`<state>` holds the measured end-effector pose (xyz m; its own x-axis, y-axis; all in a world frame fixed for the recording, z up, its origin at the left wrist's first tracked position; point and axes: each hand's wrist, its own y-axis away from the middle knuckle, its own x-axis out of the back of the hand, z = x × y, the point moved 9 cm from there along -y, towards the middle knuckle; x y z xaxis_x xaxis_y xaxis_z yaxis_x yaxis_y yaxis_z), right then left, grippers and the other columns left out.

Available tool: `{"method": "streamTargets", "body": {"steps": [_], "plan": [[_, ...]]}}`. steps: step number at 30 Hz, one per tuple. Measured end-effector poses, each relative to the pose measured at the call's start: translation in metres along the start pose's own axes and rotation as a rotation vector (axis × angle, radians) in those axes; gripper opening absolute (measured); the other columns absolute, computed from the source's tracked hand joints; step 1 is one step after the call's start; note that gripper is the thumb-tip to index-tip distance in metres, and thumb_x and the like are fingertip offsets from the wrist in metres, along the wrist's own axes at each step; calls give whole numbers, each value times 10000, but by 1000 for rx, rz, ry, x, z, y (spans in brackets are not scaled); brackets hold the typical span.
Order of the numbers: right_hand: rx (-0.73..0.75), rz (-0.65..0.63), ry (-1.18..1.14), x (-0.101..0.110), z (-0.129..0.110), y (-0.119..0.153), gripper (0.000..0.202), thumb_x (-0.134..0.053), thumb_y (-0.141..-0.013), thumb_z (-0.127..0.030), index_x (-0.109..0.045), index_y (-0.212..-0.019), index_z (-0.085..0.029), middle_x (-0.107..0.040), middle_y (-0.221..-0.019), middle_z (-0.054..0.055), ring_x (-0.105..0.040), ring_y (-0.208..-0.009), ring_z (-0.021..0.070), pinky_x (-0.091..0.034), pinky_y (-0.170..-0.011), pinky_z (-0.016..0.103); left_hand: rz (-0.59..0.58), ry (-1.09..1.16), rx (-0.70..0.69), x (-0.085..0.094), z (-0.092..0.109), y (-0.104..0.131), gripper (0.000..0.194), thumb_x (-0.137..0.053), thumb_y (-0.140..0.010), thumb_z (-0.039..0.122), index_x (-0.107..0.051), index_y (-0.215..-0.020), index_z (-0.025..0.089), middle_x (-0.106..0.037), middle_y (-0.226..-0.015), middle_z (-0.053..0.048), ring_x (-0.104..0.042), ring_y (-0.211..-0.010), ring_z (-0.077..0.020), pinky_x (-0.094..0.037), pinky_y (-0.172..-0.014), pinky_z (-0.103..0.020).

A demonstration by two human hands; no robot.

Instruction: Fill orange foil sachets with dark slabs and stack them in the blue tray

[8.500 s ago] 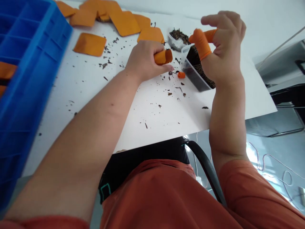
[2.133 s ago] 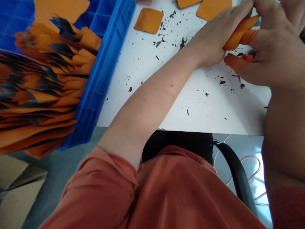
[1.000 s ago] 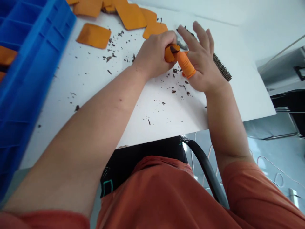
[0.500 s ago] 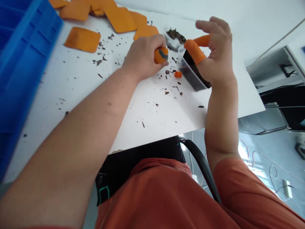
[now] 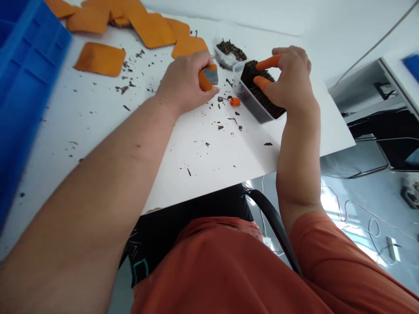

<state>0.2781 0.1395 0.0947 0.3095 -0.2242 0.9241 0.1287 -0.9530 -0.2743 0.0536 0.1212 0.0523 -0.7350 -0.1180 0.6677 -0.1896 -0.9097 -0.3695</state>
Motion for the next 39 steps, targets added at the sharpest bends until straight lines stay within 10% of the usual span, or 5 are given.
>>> {"method": "streamTargets", "body": {"steps": [10, 30, 39], "plan": [[-27, 101, -93, -4, 13, -8, 103, -757, -821, -308, -753, -886, -387, -745, -1267, -48, -525, -1314, 299, -321, -1292, 608, -1, -9, 35, 1, -8, 2, 229, -789, -820, 348, -603, -915, 254, -737, -1056, -35, -594, -919, -245, -528, -989, -516], [62, 69, -51, -12, 4, -5, 120, -592, -944, -346, -699, -951, -292, -659, -1317, 85, -515, -1337, 369, -365, -1238, 621, 72, -71, 50, 4, -28, 3, 226, -767, -822, 345, -625, -975, 259, -720, -979, -62, -695, -978, -290, -574, -960, -477], [-114, 40, -50, -8, 16, -3, 166, -656, -954, -348, -714, -1094, -280, -648, -1345, 105, -505, -1394, 384, -383, -1242, 612, 72, -78, 52, 3, -29, 0, 211, -759, -837, 331, -607, -951, 241, -704, -967, -61, -695, -964, -281, -577, -953, -472]]}}
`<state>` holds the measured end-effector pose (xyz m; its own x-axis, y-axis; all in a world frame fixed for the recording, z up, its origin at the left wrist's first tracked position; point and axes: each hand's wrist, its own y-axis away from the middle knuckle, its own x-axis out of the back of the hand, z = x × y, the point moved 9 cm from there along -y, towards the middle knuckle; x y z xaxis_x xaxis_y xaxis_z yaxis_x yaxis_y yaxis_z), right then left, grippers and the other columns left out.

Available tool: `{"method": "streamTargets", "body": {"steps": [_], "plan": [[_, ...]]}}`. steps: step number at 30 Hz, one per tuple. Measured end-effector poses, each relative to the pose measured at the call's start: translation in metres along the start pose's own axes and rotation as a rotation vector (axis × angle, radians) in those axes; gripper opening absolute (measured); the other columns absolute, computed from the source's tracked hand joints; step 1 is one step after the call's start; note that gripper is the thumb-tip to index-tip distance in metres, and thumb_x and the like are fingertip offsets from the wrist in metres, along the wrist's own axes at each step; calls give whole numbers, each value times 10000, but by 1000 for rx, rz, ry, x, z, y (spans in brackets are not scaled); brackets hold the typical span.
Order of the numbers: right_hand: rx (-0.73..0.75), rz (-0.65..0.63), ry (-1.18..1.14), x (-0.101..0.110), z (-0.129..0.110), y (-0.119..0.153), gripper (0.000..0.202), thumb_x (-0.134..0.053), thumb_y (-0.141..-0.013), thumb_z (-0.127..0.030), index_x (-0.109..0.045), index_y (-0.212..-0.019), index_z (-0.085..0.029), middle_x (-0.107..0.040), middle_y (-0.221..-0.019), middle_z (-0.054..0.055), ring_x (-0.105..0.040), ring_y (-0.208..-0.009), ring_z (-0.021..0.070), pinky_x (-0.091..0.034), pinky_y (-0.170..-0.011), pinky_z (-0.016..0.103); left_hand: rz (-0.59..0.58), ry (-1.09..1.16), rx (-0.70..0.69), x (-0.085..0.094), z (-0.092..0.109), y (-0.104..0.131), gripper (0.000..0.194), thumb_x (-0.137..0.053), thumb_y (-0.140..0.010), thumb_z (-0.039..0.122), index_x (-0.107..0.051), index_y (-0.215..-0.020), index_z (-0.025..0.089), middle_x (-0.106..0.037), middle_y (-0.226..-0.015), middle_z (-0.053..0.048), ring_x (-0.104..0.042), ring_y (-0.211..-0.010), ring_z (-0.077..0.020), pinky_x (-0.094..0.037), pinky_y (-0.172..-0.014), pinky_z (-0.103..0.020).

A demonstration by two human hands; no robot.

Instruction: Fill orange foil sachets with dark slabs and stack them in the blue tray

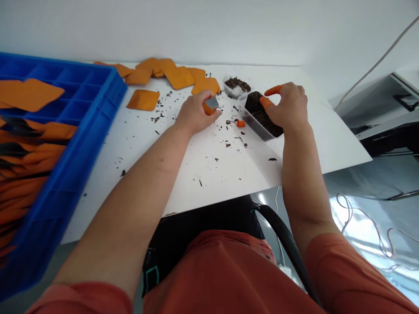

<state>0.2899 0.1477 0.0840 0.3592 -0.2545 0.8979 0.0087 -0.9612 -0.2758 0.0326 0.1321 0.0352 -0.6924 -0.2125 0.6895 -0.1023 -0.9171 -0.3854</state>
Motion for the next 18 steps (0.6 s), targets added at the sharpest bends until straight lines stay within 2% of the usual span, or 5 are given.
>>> {"method": "streamTargets", "body": {"steps": [3, 9, 18], "plan": [[-51, -35, 6, -1, 1, 0, 145, -684, -947, -343, -710, -1068, -268, -641, -1280, 115, -511, -1387, 401, -395, -1223, 633, -18, -3, 13, -1, 1, 0, 203, -759, -851, 314, -606, -961, 240, -700, -975, -62, -695, -984, -293, -572, -967, -489], [-46, -6, -31, 1, 1, 0, 111, -688, -923, -313, -721, -1025, -284, -627, -1181, 100, -528, -1338, 399, -428, -1165, 659, -32, 23, 13, -3, 4, 0, 214, -761, -861, 296, -616, -1009, 242, -705, -1004, -62, -700, -1027, -304, -563, -1009, -501], [-51, -2, -61, 0, 7, -1, 160, -713, -850, -297, -771, -998, -282, -635, -1027, 106, -555, -1262, 402, -458, -1101, 659, -16, 19, -7, 0, 7, 2, 196, -748, -859, 309, -620, -995, 248, -733, -968, -57, -708, -955, -284, -589, -942, -481]]}}
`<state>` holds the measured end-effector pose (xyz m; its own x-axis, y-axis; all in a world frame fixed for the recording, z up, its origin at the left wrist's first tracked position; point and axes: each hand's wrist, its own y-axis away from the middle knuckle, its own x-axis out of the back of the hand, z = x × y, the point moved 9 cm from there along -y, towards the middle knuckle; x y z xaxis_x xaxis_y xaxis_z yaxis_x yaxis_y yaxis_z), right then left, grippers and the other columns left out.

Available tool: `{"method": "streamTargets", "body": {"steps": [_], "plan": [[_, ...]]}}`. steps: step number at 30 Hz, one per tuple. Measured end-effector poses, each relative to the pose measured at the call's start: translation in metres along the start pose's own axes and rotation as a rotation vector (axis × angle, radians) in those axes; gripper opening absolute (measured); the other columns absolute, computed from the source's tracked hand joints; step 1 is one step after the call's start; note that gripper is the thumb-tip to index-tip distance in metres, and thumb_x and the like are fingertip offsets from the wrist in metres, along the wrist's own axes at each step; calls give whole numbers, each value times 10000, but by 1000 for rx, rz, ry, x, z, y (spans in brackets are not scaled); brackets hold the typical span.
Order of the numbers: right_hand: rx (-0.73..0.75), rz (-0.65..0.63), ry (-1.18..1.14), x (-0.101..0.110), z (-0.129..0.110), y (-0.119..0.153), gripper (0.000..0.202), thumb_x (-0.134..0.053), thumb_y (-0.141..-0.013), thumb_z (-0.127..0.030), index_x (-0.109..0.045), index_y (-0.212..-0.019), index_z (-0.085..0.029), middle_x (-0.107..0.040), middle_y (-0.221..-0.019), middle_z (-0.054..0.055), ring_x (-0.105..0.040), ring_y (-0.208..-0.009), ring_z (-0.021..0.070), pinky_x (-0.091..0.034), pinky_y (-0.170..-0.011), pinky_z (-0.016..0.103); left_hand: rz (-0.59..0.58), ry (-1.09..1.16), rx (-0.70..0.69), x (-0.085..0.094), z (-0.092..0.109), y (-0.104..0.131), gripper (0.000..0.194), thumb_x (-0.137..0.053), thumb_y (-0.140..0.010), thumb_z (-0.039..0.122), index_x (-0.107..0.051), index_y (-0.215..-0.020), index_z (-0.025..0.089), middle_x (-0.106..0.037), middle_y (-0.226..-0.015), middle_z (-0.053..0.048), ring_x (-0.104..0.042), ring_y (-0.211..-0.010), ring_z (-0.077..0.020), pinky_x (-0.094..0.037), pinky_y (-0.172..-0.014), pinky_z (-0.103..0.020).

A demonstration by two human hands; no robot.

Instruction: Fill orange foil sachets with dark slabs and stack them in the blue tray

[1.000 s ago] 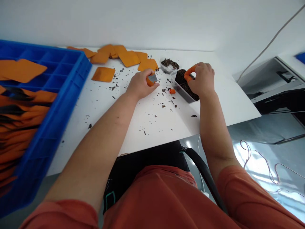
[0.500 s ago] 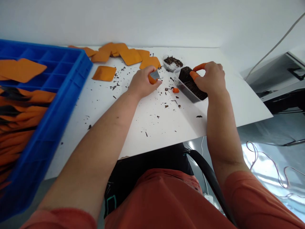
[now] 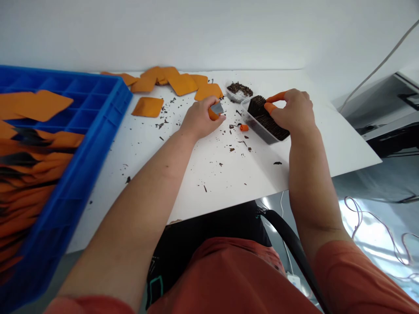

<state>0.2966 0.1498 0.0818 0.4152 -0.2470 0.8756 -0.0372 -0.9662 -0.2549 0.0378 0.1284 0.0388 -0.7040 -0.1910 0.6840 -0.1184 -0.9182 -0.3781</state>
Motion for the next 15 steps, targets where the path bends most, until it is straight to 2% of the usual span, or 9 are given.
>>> {"method": "streamTargets", "body": {"steps": [6, 11, 15], "plan": [[-84, -1, 22, 6, -2, 6, 136, -735, -870, -357, -783, -983, -298, -632, -951, 99, -593, -1192, 389, -522, -1024, 639, -15, -1, 3, -1, 2, 0, 186, -745, -864, 291, -581, -945, 255, -729, -965, -44, -700, -926, -266, -580, -930, -473], [-84, -13, 15, 4, -1, 5, 130, -726, -869, -329, -788, -975, -288, -640, -993, 98, -612, -1116, 357, -511, -1065, 614, -19, -17, 12, -1, 2, -1, 201, -765, -867, 282, -587, -955, 249, -715, -944, -38, -690, -935, -270, -577, -940, -462], [-77, -3, 13, 5, -1, 5, 154, -707, -888, -327, -790, -1006, -271, -630, -990, 99, -604, -1154, 345, -483, -1120, 596, -26, -30, 25, -1, 3, 0, 198, -772, -874, 278, -606, -972, 237, -720, -959, -44, -689, -943, -271, -568, -929, -452]]}}
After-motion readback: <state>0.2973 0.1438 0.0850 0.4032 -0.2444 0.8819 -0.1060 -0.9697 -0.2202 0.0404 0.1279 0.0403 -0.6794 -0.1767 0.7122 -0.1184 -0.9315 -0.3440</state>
